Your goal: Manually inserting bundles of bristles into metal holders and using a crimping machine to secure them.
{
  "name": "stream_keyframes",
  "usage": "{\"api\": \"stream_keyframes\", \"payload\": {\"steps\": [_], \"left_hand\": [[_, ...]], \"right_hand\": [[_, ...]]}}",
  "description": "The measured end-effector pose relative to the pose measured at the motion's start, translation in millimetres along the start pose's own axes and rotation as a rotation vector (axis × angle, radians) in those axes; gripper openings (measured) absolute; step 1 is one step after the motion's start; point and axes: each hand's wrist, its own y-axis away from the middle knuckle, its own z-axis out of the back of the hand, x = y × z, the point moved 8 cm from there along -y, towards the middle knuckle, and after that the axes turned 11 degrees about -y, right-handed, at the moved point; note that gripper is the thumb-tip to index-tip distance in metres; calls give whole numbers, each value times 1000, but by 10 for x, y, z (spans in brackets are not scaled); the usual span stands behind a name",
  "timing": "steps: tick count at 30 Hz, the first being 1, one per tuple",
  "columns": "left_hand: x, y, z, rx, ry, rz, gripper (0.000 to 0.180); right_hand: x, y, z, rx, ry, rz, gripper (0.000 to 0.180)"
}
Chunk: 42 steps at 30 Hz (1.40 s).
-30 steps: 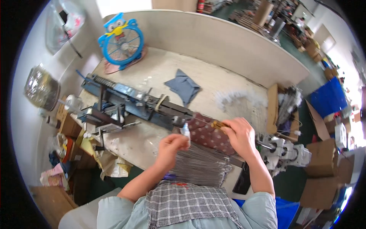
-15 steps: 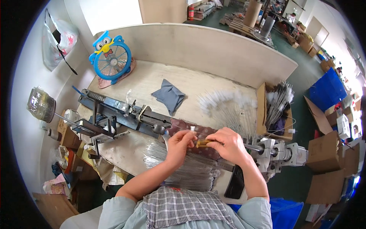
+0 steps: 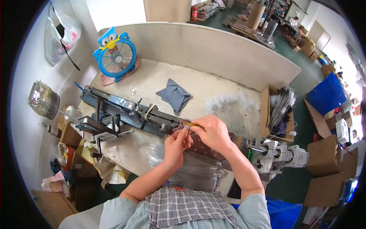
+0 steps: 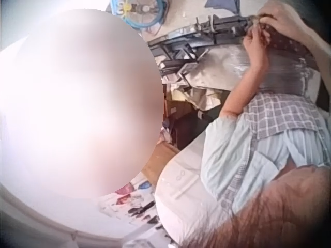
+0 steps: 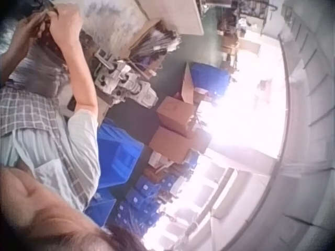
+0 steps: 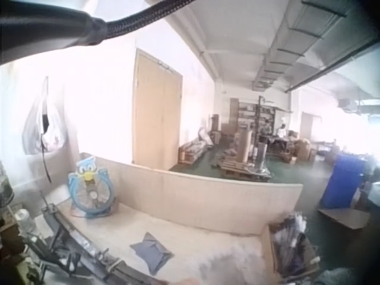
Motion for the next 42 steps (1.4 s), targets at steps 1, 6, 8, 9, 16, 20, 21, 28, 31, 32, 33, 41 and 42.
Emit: {"api": "stream_keyframes", "payload": {"steps": [1, 6, 8, 9, 16, 20, 21, 28, 31, 32, 33, 41, 42], "left_hand": [[-13, 3, 8, 11, -39, -43, 21], [-72, 2, -62, 90, -99, -41, 34], [-61, 0, -86, 72, 81, 60, 41], [-31, -1, -71, 70, 134, 88, 44], [-60, 11, -60, 40, 325, -30, 35], [17, -21, -51, 26, 292, 2, 21], [39, -32, -48, 21, 312, -11, 16], [-34, -14, -50, -32, 291, -79, 8], [-26, -2, -45, -62, 291, -65, 8], [-30, 3, -77, -51, 271, -66, 9], [-30, 21, -111, -43, 252, -66, 9], [-45, -6, -80, -29, 258, -74, 10], [-36, -10, -74, -28, 292, -67, 11]], "right_hand": [[-7, 14, -31, 24, -44, -25, 14], [-78, -11, -88, 60, -99, -138, 15], [0, 20, -119, 61, -27, -120, 15], [114, 39, -74, -42, 71, -48, 15], [356, 128, -225, -228, 240, 50, 28], [390, 183, -59, -316, 261, 138, 28], [402, 204, -41, -316, 265, 167, 28], [343, 263, -45, -318, 207, 223, 23], [297, 303, 0, -300, 182, 224, 22], [262, 328, 25, -297, 185, 214, 23], [237, 361, 48, -289, 187, 204, 23], [312, 260, -86, -215, 207, 213, 25], [315, 253, -95, -202, 210, 216, 25]]}}
